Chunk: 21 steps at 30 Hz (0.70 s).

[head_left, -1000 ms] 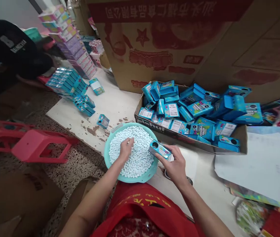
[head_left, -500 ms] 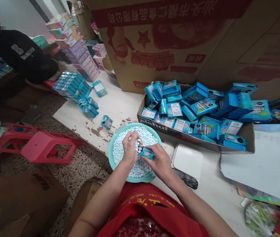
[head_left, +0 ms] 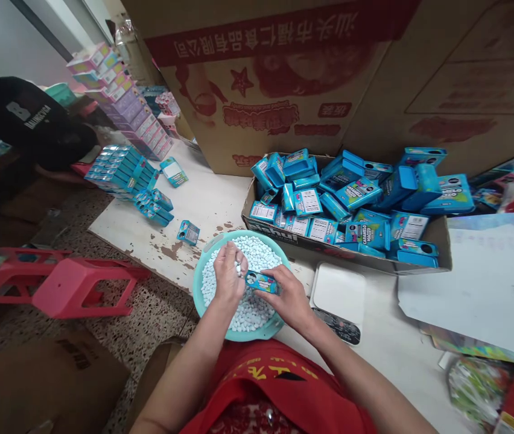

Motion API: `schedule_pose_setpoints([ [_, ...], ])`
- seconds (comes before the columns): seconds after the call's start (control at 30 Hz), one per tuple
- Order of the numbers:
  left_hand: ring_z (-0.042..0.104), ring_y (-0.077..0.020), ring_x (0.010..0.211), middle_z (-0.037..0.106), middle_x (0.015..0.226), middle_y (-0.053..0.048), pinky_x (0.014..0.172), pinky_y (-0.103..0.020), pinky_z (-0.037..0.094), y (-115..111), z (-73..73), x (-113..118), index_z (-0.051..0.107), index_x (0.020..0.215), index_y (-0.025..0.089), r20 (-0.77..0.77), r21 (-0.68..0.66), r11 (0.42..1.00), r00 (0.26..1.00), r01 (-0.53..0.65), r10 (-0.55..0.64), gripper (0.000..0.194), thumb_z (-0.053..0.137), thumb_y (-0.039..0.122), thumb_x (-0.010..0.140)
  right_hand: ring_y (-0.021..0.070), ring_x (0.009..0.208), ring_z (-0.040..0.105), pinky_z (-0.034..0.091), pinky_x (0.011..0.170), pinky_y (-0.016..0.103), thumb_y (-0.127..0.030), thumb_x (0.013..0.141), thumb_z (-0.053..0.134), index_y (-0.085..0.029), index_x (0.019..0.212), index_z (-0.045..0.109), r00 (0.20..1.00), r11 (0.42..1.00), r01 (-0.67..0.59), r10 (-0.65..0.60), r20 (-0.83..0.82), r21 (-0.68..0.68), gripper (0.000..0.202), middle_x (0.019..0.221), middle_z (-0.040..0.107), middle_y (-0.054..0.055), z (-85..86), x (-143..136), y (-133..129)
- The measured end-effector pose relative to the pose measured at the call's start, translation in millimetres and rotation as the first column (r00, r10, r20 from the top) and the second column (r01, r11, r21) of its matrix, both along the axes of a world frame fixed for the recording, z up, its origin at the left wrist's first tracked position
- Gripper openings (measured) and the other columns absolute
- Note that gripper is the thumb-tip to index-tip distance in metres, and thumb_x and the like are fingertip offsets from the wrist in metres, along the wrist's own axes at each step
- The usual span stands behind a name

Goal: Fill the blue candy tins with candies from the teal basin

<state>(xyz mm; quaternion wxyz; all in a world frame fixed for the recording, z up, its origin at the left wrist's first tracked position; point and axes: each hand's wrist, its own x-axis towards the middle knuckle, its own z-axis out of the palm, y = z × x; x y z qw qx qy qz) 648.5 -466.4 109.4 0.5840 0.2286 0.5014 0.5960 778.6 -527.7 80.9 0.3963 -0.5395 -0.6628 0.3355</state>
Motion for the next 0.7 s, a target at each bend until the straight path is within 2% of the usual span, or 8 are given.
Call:
schedule_pose_setpoints([
  [0.13,0.038,-0.0070,0.044,0.039,0.056,0.006,0.042,-0.020,0.031,2,-25.5,-22,0.040,0.066,0.020,-0.361,-0.007,0.999,0.931,0.042,-0.041,0.037,0.056,0.051,0.079,0.0214,0.089,0.060,0.050,0.077,0.034,-0.036,0.078,0.069,-0.023,0.102,0.063,0.989,0.994,0.104,-0.107,-0.100,-0.028,0.028,0.095,0.062,0.005,5.3,37,-14],
  [0.17,0.046,-0.0096,0.052,0.046,0.059,0.003,0.049,-0.022,0.038,1,-36.9,-29,0.045,0.067,0.020,-0.543,-0.013,0.995,0.835,0.098,-0.089,0.033,0.054,0.048,0.081,0.0213,0.089,0.060,0.050,0.076,0.034,-0.037,0.079,0.068,-0.023,0.102,0.063,0.982,0.985,0.167,-0.169,-0.089,-0.034,0.028,0.096,0.062,0.005,3.6,50,-19],
  [0.27,0.056,-0.0224,0.101,0.063,0.101,-0.007,0.086,-0.035,0.045,-3,-73.7,-40,0.061,0.087,0.020,-0.908,-0.137,0.920,0.324,0.367,-0.264,0.020,0.056,0.039,0.080,0.0214,0.087,0.060,0.050,0.075,0.035,-0.042,0.079,0.067,-0.021,0.101,0.062,0.922,0.922,0.387,-0.387,-0.010,-0.013,0.030,0.095,0.061,0.005,-14.5,88,-33],
  [0.33,0.044,-0.0280,0.121,0.053,0.128,-0.011,0.099,-0.043,0.036,-5,-91.8,-38,0.059,0.108,0.020,-0.949,-0.268,0.863,0.035,0.429,-0.312,0.033,0.055,0.039,0.081,0.0221,0.087,0.059,0.050,0.076,0.037,-0.045,0.080,0.064,-0.020,0.100,0.062,0.865,0.866,0.501,-0.500,0.038,0.007,0.033,0.094,0.061,0.006,-35.7,108,-40],
  [0.4,0.040,-0.0308,0.124,0.045,0.136,-0.014,0.100,-0.047,0.034,-6,-100.1,-30,0.053,0.122,0.020,-0.925,-0.380,0.840,-0.143,0.387,-0.353,0.046,0.051,0.045,0.083,0.0231,0.087,0.059,0.050,0.076,0.039,-0.048,0.081,0.062,-0.019,0.100,0.062,0.825,0.827,0.561,-0.562,0.065,0.026,0.035,0.092,0.061,0.007,-57.7,121,-46],
  [0.53,0.043,-0.0330,0.117,0.049,0.127,-0.014,0.094,-0.048,0.036,-6,-97.0,-14,0.049,0.125,0.019,-0.856,-0.510,0.785,-0.297,0.352,-0.423,0.057,0.050,0.054,0.080,0.0272,0.097,0.057,0.048,0.084,0.047,-0.050,0.081,0.060,-0.018,0.105,0.059,0.783,0.792,0.594,-0.609,0.128,0.139,0.040,0.099,0.060,0.010,-74.1,126,-52],
  [0.63,0.046,-0.0319,0.112,0.053,0.119,-0.013,0.092,-0.047,0.037,-6,-92.8,-9,0.051,0.122,0.018,-0.826,-0.559,0.745,-0.327,0.365,-0.459,0.052,0.050,0.048,0.079,0.0305,0.112,0.050,0.041,0.095,0.052,-0.049,0.076,0.067,-0.018,0.118,0.053,0.738,0.742,0.634,-0.665,0.114,0.218,0.055,0.116,0.055,0.015,-53.9,120,-34],
  [0.7,0.049,-0.0306,0.109,0.054,0.114,-0.013,0.091,-0.044,0.038,-6,-91.9,-8,0.052,0.119,0.018,-0.819,-0.570,0.742,-0.317,0.353,-0.478,0.048,0.050,0.043,0.079,0.0269,0.105,0.055,0.046,0.090,0.046,-0.047,0.077,0.066,-0.016,0.125,0.048,0.751,0.746,0.656,-0.661,0.000,0.116,0.061,0.116,0.055,0.015,-34.5,117,0],
])
